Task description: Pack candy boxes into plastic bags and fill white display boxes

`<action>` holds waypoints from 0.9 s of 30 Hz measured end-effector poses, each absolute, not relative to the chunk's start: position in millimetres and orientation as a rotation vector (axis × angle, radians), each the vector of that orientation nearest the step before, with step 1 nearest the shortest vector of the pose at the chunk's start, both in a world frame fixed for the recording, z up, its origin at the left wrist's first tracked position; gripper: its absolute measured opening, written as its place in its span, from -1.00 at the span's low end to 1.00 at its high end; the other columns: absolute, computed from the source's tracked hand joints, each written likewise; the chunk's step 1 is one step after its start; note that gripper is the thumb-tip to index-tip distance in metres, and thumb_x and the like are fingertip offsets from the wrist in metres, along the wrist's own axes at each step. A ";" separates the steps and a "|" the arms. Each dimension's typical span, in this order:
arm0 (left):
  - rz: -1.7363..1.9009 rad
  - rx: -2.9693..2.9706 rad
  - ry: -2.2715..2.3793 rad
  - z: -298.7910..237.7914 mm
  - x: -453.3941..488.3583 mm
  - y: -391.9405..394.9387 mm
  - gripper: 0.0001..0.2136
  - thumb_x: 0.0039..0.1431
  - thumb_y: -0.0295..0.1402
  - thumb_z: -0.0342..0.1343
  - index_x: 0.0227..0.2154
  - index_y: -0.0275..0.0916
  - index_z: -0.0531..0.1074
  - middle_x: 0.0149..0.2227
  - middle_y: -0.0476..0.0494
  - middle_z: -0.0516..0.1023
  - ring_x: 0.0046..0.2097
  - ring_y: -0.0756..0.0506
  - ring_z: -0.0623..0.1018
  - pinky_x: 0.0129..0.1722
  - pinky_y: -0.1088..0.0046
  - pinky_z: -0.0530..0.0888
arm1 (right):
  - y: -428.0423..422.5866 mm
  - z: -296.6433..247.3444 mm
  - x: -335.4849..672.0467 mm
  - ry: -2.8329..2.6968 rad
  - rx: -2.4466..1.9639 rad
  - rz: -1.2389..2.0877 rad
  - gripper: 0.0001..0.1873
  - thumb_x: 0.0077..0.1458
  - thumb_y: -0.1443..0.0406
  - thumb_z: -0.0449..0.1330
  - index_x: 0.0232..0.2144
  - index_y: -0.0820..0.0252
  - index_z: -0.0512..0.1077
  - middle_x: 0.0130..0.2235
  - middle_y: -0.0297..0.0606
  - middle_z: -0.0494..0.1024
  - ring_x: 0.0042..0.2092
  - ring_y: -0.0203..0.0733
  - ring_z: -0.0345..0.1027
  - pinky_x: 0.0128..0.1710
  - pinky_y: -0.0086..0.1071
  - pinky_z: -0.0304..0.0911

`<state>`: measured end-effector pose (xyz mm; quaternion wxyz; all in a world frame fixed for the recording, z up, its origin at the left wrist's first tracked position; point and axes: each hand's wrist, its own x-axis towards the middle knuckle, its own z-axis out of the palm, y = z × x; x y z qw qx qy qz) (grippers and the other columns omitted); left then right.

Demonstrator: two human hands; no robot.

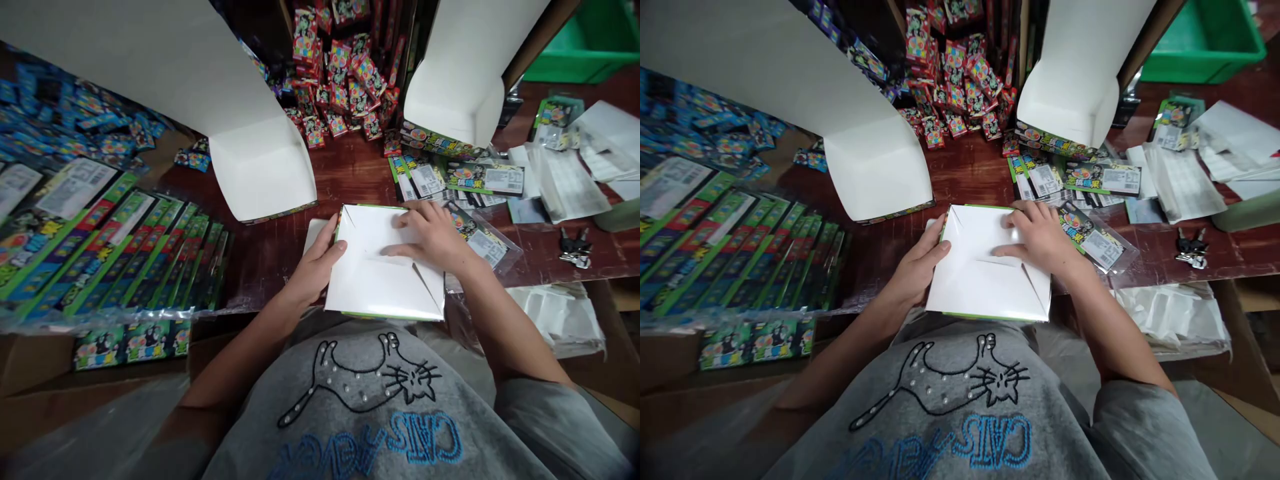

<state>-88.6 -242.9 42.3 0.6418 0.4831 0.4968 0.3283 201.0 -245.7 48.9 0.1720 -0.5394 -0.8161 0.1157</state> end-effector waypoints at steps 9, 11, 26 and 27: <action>0.648 1.260 1.163 36.9 -85.8 -235.3 -0.02 0.08 -0.20 0.43 0.55 -0.10 0.15 0.55 -0.28 0.28 0.52 -0.41 0.33 0.53 -0.08 0.27 | -263.6 41.7 231.1 -2.069 -1.698 0.617 -0.01 0.14 -0.32 0.35 0.30 0.28 0.37 0.23 0.18 0.60 0.22 0.36 0.50 0.17 0.11 0.42; 0.659 1.181 1.165 36.8 -84.1 -232.7 0.03 0.00 -0.24 0.45 0.55 -0.13 0.15 0.55 -0.29 0.28 0.49 -0.43 0.36 0.49 -0.07 0.33 | -263.9 36.9 231.0 -2.031 -1.669 0.631 -0.01 0.15 -0.33 0.33 0.31 0.28 0.38 0.23 0.17 0.60 0.23 0.34 0.50 0.18 0.11 0.43; 0.554 1.108 1.162 26.4 -85.7 -213.9 -0.18 0.05 -0.32 0.36 0.42 -0.20 0.32 0.38 -0.29 0.51 0.32 -0.41 0.55 0.39 -0.10 0.42 | -263.6 38.9 211.7 -2.099 -1.900 0.449 -0.05 0.10 -0.39 0.31 0.21 0.17 0.41 0.12 0.14 0.64 0.15 0.41 0.53 0.09 0.21 0.41; 0.581 1.035 1.128 28.2 -85.1 -213.8 -0.20 0.04 -0.28 0.39 0.39 -0.20 0.36 0.34 -0.29 0.55 0.26 -0.39 0.59 0.34 -0.07 0.47 | -263.8 38.6 208.2 -2.103 -1.947 0.385 -0.09 0.12 -0.35 0.33 0.20 0.18 0.41 0.09 0.14 0.64 0.14 0.42 0.53 0.10 0.23 0.39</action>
